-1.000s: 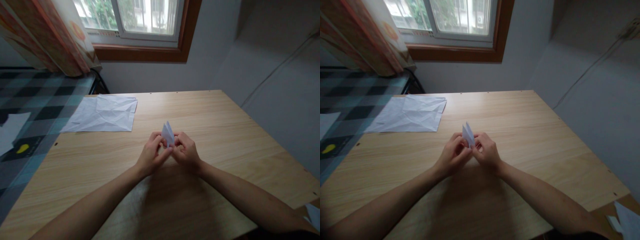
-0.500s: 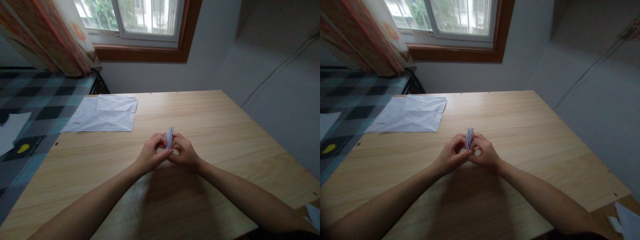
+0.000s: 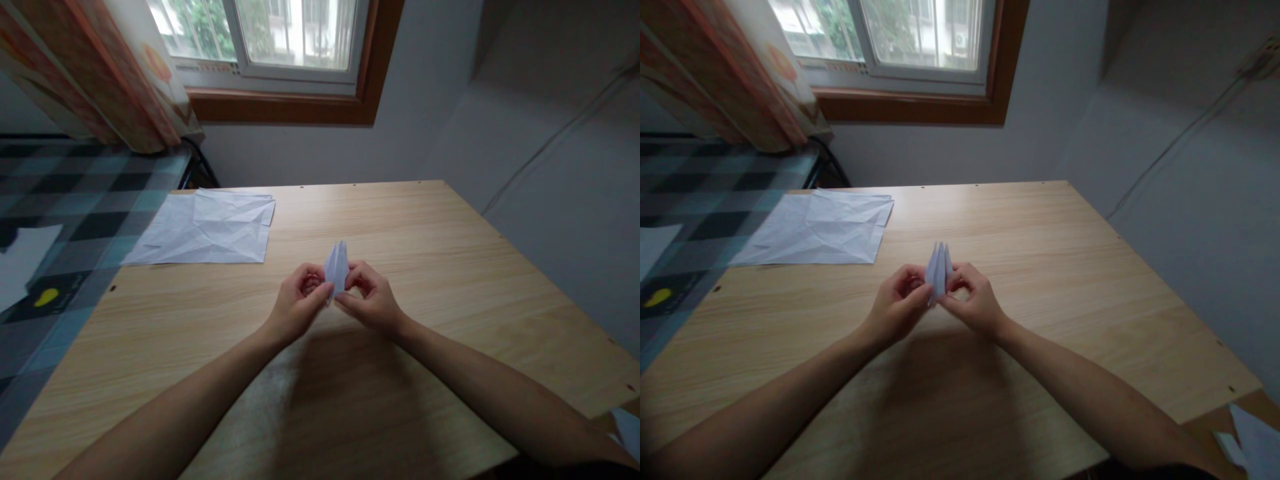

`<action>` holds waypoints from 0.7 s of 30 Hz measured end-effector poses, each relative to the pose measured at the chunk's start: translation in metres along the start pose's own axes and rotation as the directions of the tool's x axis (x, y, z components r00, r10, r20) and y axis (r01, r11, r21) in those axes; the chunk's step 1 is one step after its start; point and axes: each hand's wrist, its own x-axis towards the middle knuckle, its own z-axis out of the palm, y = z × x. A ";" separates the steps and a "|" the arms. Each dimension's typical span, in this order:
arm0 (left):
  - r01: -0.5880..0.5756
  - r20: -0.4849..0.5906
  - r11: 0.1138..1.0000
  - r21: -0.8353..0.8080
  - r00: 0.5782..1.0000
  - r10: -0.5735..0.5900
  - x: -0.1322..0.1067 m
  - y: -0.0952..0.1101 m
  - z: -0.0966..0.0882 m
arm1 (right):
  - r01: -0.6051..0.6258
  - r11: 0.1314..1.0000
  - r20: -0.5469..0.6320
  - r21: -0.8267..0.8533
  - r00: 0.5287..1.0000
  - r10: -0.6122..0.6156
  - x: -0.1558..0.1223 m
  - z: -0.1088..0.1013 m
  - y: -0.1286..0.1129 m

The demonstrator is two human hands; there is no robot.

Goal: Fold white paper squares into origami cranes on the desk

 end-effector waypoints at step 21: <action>-0.062 -0.049 0.983 0.174 0.996 0.072 0.000 -0.004 0.003 | -0.065 0.993 -0.210 0.099 0.974 0.084 -0.001 0.006 0.005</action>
